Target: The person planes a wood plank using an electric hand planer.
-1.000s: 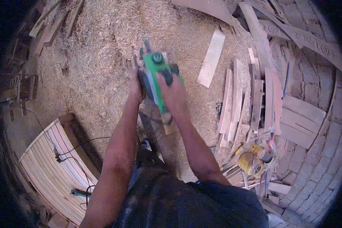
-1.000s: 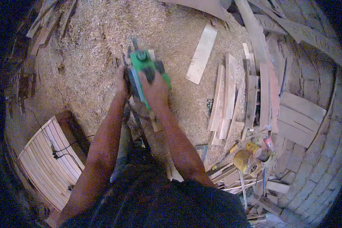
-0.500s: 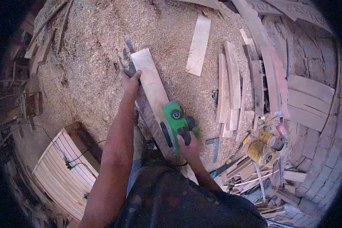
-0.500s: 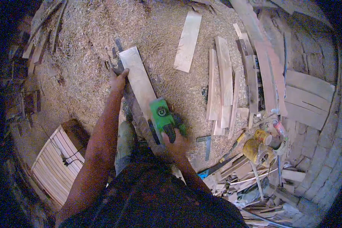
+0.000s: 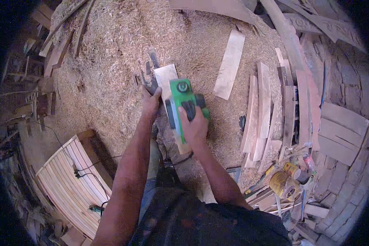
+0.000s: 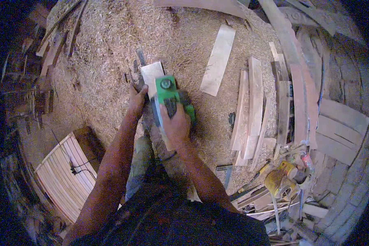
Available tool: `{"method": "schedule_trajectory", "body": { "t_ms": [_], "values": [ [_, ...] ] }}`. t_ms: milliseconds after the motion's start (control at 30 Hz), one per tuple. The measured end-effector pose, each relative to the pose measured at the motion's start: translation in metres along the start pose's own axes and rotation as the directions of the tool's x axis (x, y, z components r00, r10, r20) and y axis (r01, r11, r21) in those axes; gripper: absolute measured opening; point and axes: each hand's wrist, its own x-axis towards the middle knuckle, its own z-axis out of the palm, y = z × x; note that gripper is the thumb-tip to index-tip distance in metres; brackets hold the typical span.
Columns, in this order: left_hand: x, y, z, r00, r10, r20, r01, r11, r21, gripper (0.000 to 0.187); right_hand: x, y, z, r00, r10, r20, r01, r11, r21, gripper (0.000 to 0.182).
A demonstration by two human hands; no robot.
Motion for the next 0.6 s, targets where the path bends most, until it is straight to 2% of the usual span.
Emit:
{"method": "schedule_trajectory", "body": {
  "t_ms": [233,367,500,600],
  "values": [
    [-0.002,0.006,0.0,0.997,-0.053,-0.063,0.059,0.994,0.092,0.094,0.104,-0.056,0.049,0.986,-0.164,-0.044,0.165,0.986,0.024,0.067],
    [0.009,-0.004,-0.001,0.998,-0.048,-0.048,0.047,0.998,-0.029,0.085,0.125,-0.079,0.059,0.98,-0.194,-0.055,0.193,0.981,-0.012,0.066],
    [0.017,-0.017,-0.009,0.989,-0.08,0.124,0.115,0.946,-0.303,0.078,0.089,-0.047,0.04,0.975,-0.22,-0.014,0.22,0.975,0.029,0.065],
    [0.019,-0.011,0.002,0.996,0.034,-0.081,-0.041,0.995,-0.09,0.071,0.009,0.01,0.006,0.988,-0.151,0.009,0.151,0.988,0.001,0.064]
  ]
}}
